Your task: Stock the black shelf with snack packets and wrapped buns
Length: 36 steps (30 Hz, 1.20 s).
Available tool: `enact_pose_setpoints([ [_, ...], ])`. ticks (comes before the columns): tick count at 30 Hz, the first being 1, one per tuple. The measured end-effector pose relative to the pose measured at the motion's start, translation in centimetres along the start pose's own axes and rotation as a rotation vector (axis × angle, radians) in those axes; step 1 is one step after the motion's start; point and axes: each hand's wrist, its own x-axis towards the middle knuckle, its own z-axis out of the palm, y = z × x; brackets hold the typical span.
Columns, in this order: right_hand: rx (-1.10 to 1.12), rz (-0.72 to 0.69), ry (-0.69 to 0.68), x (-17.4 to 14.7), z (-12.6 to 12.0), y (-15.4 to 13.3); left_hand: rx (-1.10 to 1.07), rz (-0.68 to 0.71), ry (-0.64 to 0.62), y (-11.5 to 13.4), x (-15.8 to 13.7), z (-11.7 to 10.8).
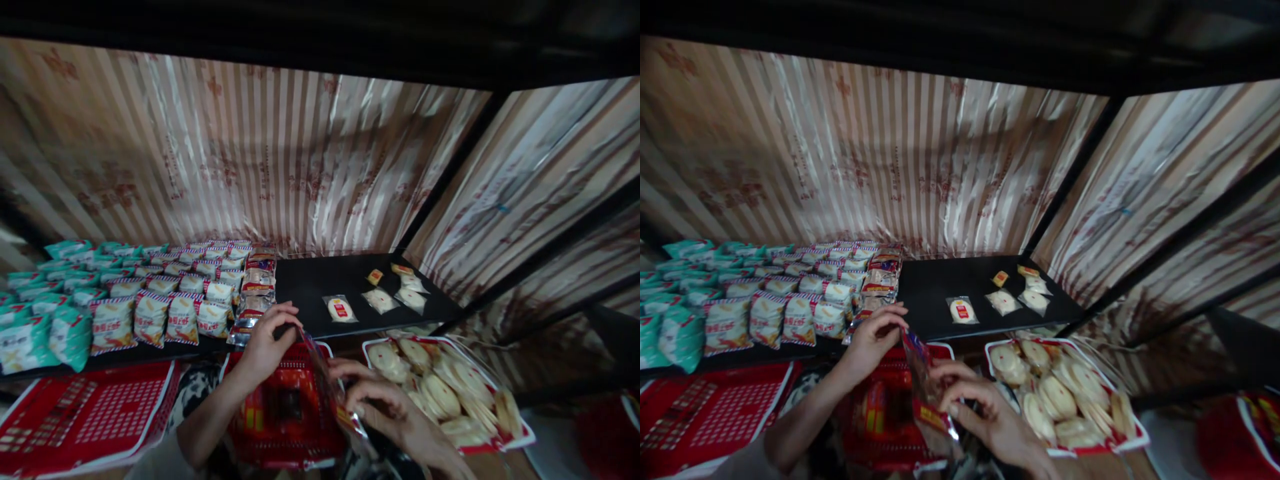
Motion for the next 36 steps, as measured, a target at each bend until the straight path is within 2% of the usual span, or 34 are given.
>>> enact_pose_setpoints([
  [2,0.108,0.026,0.025,0.6,0.5,0.9,0.152,0.142,-0.073,1.5,1.1,-0.9],
  [6,0.395,0.043,0.164,2.7,1.9,2.2,0.503,0.350,-0.270,4.3,3.4,-2.1],
  [9,0.419,0.002,0.171,4.8,2.6,1.7,0.792,0.437,-0.366,5.5,5.2,-2.4],
  [12,0.370,-0.032,0.251,7.0,3.0,0.6,0.986,0.495,-0.396,6.3,6.7,-2.3],
  [16,0.320,-0.034,0.405,10.1,3.3,0.1,1.079,0.569,-0.434,6.9,8.5,-2.0],
  [19,0.388,-0.007,0.500,12.2,3.4,0.6,1.067,0.598,-0.456,6.9,9.7,-2.0],
  [22,0.511,-0.003,0.532,14.0,3.1,0.9,0.958,0.629,-0.310,6.3,10.2,-2.4],
  [24,0.609,0.027,0.561,15.0,2.7,0.9,0.858,0.596,-0.146,5.2,9.7,-2.7],
  [27,0.730,0.100,0.628,16.8,1.7,1.1,0.731,0.418,0.075,2.1,7.9,-2.8],
  [30,0.796,0.145,0.649,19.0,0.9,1.6,0.605,0.212,0.183,-2.0,5.6,-2.5],
  [32,0.803,0.177,0.655,20.9,0.6,2.2,0.489,0.084,0.204,-4.3,4.5,-2.1],
  [36,0.737,0.223,0.688,24.9,0.5,3.4,0.083,-0.168,0.333,-7.0,4.7,-1.5],
])
